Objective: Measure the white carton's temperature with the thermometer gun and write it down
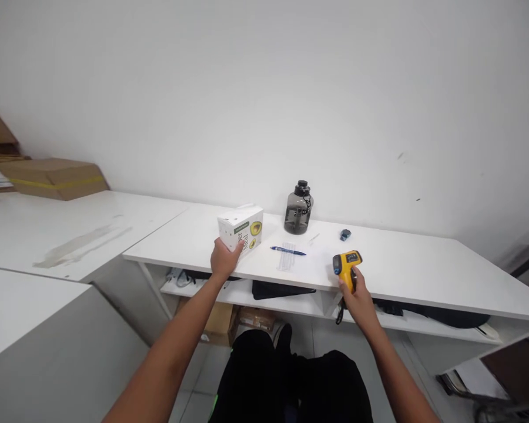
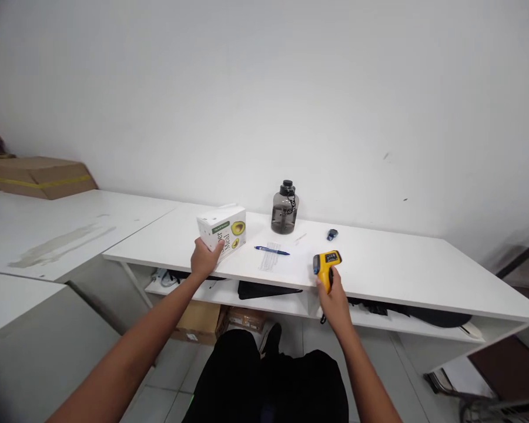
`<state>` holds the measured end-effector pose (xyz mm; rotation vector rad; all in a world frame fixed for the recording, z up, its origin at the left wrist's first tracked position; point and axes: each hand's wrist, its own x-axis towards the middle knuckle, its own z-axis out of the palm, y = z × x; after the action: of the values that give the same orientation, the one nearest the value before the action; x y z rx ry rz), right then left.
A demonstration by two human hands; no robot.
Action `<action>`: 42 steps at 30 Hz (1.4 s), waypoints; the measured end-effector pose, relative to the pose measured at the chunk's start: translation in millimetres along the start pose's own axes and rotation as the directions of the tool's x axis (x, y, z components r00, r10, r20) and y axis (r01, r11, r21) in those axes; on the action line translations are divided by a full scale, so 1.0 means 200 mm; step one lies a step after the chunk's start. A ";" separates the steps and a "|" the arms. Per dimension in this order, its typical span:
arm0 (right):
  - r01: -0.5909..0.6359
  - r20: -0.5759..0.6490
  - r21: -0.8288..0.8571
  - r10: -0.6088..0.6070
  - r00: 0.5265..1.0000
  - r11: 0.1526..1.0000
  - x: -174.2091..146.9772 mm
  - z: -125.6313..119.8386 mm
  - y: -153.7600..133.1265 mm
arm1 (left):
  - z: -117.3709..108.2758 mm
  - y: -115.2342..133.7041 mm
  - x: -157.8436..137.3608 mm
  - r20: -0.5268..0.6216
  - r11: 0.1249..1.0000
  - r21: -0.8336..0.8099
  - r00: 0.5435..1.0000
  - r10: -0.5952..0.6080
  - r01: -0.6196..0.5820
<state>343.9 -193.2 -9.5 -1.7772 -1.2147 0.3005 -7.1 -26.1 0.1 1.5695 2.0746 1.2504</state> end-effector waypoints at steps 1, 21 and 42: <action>0.014 -0.002 -0.127 -0.015 1.000 0.992 0.07 0.00 0.02 | 0.00 0.00 0.00 0.012 1.000 -0.001 1.000 0.009 -0.009; -0.121 -0.092 -0.646 0.081 0.993 0.754 0.45 0.06 0.11 | 0.04 -0.03 0.08 0.139 0.989 0.107 0.986 0.092 -0.107; -0.196 -0.123 -0.678 0.154 0.980 0.708 0.53 0.11 0.06 | 0.03 -0.02 0.09 0.161 0.987 0.128 0.984 0.073 -0.094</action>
<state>387.8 -94.1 -1.8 -2.5392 -1.1977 -0.1321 -12.0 -6.6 -1.2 1.7692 2.0511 0.9955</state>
